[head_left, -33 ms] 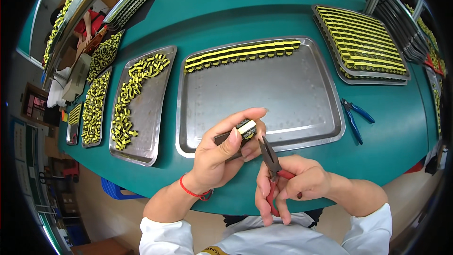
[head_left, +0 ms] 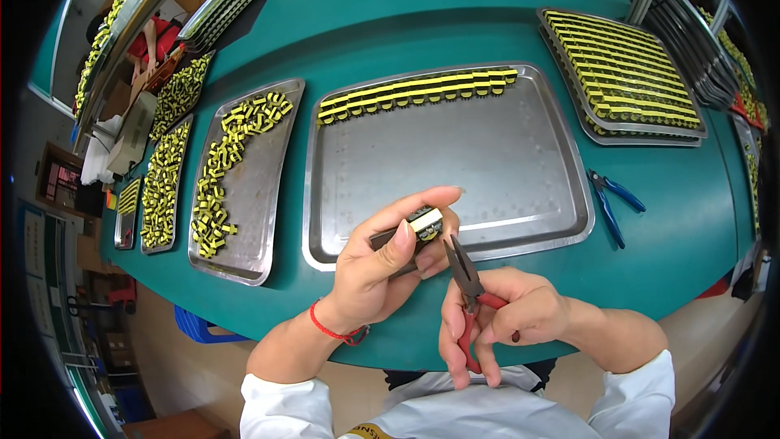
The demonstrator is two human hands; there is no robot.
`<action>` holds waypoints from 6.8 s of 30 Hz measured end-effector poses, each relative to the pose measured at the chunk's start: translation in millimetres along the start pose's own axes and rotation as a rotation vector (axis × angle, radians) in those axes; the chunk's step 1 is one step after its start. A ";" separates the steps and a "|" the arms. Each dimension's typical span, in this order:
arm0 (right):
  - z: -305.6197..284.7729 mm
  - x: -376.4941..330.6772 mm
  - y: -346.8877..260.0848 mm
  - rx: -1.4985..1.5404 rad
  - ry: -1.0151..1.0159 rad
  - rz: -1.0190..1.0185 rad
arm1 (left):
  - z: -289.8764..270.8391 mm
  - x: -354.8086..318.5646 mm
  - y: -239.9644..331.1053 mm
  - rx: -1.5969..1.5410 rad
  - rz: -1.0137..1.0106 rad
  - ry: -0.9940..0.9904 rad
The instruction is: The person assembles yellow electronic components using pliers.
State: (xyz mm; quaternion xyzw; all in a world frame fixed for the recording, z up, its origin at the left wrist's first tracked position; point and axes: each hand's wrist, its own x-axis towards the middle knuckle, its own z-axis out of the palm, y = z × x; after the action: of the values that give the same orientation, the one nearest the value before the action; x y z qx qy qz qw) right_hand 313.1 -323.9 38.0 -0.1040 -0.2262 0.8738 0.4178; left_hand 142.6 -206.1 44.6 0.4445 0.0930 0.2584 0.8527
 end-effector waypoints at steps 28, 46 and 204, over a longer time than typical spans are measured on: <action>11.8 10.8 11.2 -0.305 0.399 -0.039 | -14.0 4.6 -8.9 1.355 0.810 0.042; 28.0 14.7 7.1 -0.093 0.474 -0.027 | -12.7 5.6 -14.4 1.352 0.722 0.089; -19.3 20.8 38.6 -1.116 0.659 -0.802 | 0.2 -6.2 -18.8 1.031 0.492 -0.117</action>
State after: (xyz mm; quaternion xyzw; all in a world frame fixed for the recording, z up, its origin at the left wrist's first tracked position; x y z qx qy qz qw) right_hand 280.8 -323.0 2.6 -0.4650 -0.5186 0.3348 0.6346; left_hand 144.2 -218.3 29.1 0.8248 0.0536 0.3455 0.4443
